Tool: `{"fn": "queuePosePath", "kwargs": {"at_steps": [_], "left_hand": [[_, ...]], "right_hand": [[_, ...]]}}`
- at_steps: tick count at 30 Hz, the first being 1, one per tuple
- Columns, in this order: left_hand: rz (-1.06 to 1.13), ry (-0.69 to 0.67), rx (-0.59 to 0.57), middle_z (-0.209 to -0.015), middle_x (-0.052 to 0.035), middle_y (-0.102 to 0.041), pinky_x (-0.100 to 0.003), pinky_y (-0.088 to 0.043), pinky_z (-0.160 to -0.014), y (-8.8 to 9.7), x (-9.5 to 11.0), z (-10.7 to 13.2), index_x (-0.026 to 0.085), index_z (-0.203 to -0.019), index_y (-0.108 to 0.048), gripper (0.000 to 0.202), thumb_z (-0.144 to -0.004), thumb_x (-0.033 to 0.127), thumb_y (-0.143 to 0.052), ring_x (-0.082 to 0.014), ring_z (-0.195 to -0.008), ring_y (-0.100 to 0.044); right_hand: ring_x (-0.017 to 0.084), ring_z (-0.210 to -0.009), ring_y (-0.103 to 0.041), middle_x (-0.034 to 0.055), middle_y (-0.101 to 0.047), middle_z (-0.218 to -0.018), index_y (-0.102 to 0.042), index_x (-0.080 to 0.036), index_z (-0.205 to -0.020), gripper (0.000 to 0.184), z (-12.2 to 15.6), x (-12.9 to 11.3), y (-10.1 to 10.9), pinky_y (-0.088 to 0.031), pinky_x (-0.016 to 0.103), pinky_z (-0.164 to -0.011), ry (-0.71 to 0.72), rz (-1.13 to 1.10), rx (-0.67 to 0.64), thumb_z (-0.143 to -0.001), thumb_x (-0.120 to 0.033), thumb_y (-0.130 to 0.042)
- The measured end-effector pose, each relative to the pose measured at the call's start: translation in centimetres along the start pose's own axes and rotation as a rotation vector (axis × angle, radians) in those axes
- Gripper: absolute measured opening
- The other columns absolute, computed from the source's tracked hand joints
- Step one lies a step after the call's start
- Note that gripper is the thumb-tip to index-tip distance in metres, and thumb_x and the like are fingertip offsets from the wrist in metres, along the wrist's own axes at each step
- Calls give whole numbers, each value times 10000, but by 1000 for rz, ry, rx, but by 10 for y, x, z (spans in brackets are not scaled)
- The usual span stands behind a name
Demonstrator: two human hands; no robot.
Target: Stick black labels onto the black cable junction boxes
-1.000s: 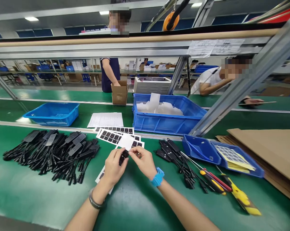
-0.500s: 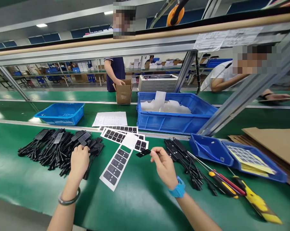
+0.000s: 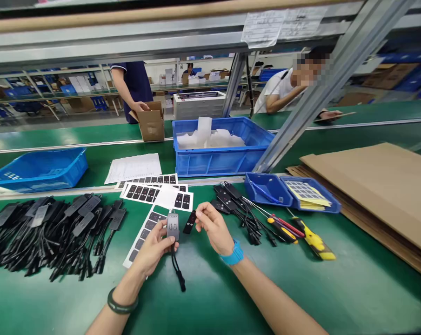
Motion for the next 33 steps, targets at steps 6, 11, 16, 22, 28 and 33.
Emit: {"fn": "queuePosePath", "kwargs": {"at_steps": [6, 11, 16, 22, 28, 33], "left_hand": [[-9, 76, -21, -994, -83, -702, -412, -586, -779, -9, -18, 6, 216, -1148, -497, 558, -722, 359, -829, -261, -833, -734], [33, 113, -85, -1049, -126, -723, -454, -561, -874, -11, -19, 12, 214, -1265, -474, 669, -715, 302, -844, -312, -944, -729], [63, 135, -106, -1078, -158, -726, -458, -547, -899, -10, -22, 13, 207, -1316, -451, 732, -710, 292, -853, -325, -988, -718], [75, 116, -123, -1085, -165, -727, -475, -541, -906, -8, -28, 12, 209, -1328, -472, 679, -751, 291, -822, -329, -998, -714], [52, 130, -153, -1097, -165, -725, -463, -544, -914, -11, -27, 14, 204, -1342, -416, 698, -773, 310, -807, -324, -1017, -711], [22, 128, -140, -1085, -145, -729, -454, -552, -907, -11, -27, 15, 208, -1343, -413, 662, -804, 335, -775, -317, -1017, -712]], "right_hand": [[92, -486, -432, -51, -497, -612, -557, -220, -765, 270, 4, 9, -4, -360, 232, -460, -14, 117, -38, -809, -452, -688], [107, -535, -455, -28, -541, -639, -603, -210, -756, 212, 7, 17, -6, -371, 237, -474, -13, 191, -23, -788, -393, -706], [120, -576, -496, -17, -563, -654, -610, -207, -760, 180, 11, 21, -9, -404, 243, -507, -19, 203, -31, -794, -365, -691], [130, -618, -541, -12, -591, -672, -611, -205, -760, 199, 13, 23, -11, -461, 263, -588, -28, 198, -33, -795, -379, -701], [133, -620, -552, -9, -599, -673, -612, -205, -767, 183, 14, 27, -11, -468, 261, -579, -31, 206, -32, -794, -366, -695], [131, -594, -546, -9, -597, -658, -614, -202, -764, 144, 15, 27, -11, -467, 258, -550, -17, 253, -7, -786, -327, -683]]}}
Point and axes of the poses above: each hand's wrist, its own z-axis away from the middle knuckle, its own y-axis out of the back of the hand, x = y × z, the point moved 5 cm from there along -z, towards the middle knuckle
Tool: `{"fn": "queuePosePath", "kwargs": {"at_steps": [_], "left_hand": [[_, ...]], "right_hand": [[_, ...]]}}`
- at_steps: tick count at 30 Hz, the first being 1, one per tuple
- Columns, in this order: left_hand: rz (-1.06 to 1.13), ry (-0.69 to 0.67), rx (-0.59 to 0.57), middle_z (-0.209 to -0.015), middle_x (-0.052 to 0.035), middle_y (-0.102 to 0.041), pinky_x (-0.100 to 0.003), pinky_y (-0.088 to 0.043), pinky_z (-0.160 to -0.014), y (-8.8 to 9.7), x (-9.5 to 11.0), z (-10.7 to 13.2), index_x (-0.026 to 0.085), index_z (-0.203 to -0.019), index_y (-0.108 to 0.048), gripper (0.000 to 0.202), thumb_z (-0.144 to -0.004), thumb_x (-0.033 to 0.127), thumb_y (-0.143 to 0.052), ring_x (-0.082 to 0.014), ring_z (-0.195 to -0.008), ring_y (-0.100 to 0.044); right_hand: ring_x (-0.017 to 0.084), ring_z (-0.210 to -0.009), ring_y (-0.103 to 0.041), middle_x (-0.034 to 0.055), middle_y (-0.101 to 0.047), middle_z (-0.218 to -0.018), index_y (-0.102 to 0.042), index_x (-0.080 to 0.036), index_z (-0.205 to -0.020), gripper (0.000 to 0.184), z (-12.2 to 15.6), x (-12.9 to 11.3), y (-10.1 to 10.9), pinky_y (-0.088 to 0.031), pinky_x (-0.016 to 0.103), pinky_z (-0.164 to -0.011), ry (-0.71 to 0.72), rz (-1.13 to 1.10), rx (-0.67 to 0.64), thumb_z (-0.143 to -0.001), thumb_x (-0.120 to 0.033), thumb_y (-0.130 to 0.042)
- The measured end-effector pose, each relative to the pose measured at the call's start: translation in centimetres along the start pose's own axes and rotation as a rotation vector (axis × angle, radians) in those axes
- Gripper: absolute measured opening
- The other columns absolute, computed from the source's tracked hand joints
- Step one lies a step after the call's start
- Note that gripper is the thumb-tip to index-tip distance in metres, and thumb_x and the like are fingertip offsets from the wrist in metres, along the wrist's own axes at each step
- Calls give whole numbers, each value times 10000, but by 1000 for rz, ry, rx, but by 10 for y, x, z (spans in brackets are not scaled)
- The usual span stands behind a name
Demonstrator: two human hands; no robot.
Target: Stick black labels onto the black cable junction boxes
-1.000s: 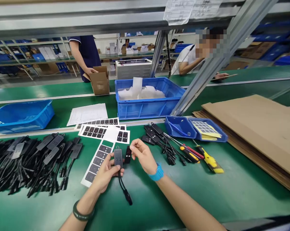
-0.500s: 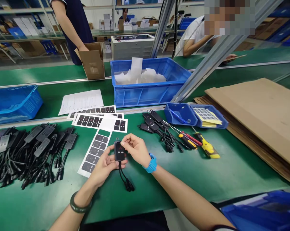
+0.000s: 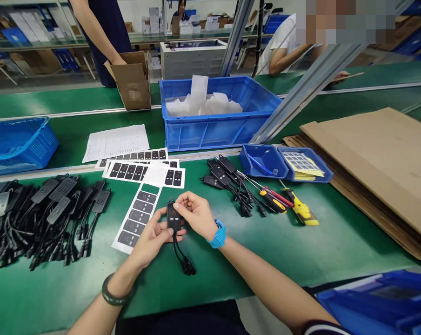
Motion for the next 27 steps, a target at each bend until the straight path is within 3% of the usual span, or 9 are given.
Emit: {"fn": "queuePosePath", "kwargs": {"at_steps": [15, 19, 23, 27], "left_hand": [[-61, -37, -48, -1019, -129, -740, -412, -566, -872, -7, 5, 3, 188, -1311, -410, 621, -827, 372, -753, -296, -990, -720], [-62, -54, -50, -1030, -121, -738, -385, -573, -843, -6, 7, 3, 189, -1279, -408, 587, -832, 356, -751, -276, -961, -728], [18, -42, -10, -953, -81, -745, -388, -587, -809, -3, 6, 2, 199, -1215, -425, 563, -800, 355, -772, -267, -876, -746], [76, -62, 109, -937, -73, -746, -362, -599, -756, 6, 5, -2, 197, -1192, -436, 488, -844, 415, -699, -258, -875, -744]], "right_hand": [[112, -543, -516, -19, -575, -617, -612, -195, -743, 114, 4, -8, 2, -445, 229, -486, 100, 127, 76, -802, -282, -655], [108, -543, -501, -39, -534, -633, -616, -197, -842, 124, 3, -7, 3, -457, 234, -512, 92, 189, 65, -815, -308, -663], [116, -617, -484, -29, -515, -762, -604, -212, -1033, 300, 1, -2, 4, -475, 256, -583, 114, 259, 47, -782, -329, -720], [151, -751, -533, 20, -565, -941, -536, -228, -1294, 636, 4, 10, -9, -510, 293, -669, 113, 261, -179, -718, -322, -789]]}}
Point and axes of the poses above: each hand's wrist, its own z-axis away from the middle knuckle, its own y-axis out of the back of the hand, x = y × z, the point moved 5 cm from there along -z, towards the middle knuckle
